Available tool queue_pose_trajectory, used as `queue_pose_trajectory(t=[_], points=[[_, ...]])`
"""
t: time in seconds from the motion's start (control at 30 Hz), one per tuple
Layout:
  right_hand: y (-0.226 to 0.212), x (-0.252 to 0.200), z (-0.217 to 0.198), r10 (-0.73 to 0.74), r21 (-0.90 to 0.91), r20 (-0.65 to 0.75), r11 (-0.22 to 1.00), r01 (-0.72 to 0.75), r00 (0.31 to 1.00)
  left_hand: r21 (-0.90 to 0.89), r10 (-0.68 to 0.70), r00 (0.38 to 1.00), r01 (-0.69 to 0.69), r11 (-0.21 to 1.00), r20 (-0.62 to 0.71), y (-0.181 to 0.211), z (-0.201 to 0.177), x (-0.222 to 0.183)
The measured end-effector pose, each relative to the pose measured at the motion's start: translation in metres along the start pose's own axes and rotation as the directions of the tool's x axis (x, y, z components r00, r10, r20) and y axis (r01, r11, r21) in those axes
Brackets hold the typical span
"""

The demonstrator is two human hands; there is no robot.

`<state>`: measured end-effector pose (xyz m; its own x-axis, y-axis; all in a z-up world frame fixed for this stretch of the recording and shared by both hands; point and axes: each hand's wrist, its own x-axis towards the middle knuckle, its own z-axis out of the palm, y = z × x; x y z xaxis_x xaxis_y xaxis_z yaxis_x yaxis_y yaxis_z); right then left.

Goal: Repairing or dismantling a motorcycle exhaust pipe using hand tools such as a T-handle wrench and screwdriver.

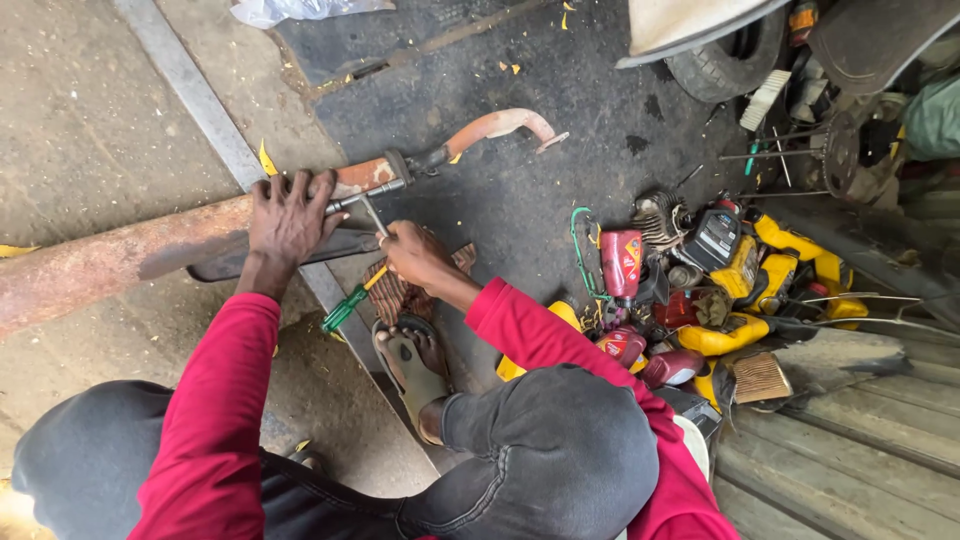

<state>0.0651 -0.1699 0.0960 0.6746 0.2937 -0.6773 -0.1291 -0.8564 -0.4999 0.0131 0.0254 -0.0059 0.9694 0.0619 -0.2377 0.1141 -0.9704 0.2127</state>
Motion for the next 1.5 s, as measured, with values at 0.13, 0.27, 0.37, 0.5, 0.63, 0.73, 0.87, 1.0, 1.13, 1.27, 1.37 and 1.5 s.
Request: queue_pose_trajectory(t=[0.13, 0.27, 0.37, 0.5, 0.63, 0.73, 0.87, 1.0, 1.13, 1.27, 1.37, 1.5], points=[[0.008, 0.003, 0.003, -0.087, -0.102, -0.063, 0.992, 0.08, 0.994, -0.004, 0.016, 1.0, -0.016, 1.0, -0.026, -0.004, 0.006, 0.003], [0.01, 0.0, 0.005, -0.053, -0.098, -0.112, 0.994, 0.042, 0.992, -0.003, 0.034, 0.999, -0.034, 0.999, 0.008, -0.008, 0.003, 0.005], [0.012, 0.001, 0.008, -0.014, -0.059, -0.128, 0.998, 0.007, 0.992, 0.006, 0.051, 0.999, -0.051, 0.999, 0.008, -0.009, 0.006, 0.009], [0.014, -0.001, 0.011, 0.006, -0.001, -0.131, 1.0, -0.006, 0.991, 0.042, 0.055, 0.998, -0.056, 0.998, 0.039, -0.012, -0.004, 0.006], [0.013, -0.006, 0.012, -0.041, -0.029, -0.137, 0.999, 0.037, 0.99, 0.012, 0.083, 0.994, -0.084, 0.996, 0.074, -0.015, -0.017, 0.006], [0.023, -0.004, 0.016, -0.089, -0.038, -0.139, 0.996, 0.084, 0.986, -0.002, 0.101, 0.986, -0.102, 0.995, 0.132, -0.016, -0.02, 0.009], [0.024, -0.008, 0.016, -0.121, -0.079, -0.13, 0.991, 0.112, 0.984, -0.011, 0.101, 0.979, -0.101, 0.995, 0.176, -0.019, -0.023, 0.011], [0.023, -0.014, 0.018, -0.135, -0.088, -0.139, 0.988, 0.124, 0.981, -0.025, 0.099, 0.981, -0.096, 0.995, 0.167, -0.018, -0.03, 0.009], [0.035, -0.011, 0.023, -0.285, -0.165, -0.207, 0.953, 0.254, 0.936, -0.049, 0.075, 0.977, -0.067, 0.997, 0.197, -0.016, -0.035, 0.008], [0.047, -0.007, 0.029, -0.393, -0.204, -0.249, 0.915, 0.349, 0.885, -0.038, 0.071, 0.986, -0.066, 0.997, 0.148, -0.019, -0.028, 0.009], [0.045, -0.012, 0.026, -0.398, -0.206, -0.237, 0.912, 0.355, 0.886, -0.046, 0.069, 0.985, -0.063, 0.997, 0.158, -0.018, -0.029, 0.008], [0.052, -0.011, 0.029, -0.397, -0.147, -0.237, 0.917, 0.371, 0.887, -0.041, 0.072, 0.985, -0.066, 0.997, 0.158, -0.016, -0.03, 0.007]])
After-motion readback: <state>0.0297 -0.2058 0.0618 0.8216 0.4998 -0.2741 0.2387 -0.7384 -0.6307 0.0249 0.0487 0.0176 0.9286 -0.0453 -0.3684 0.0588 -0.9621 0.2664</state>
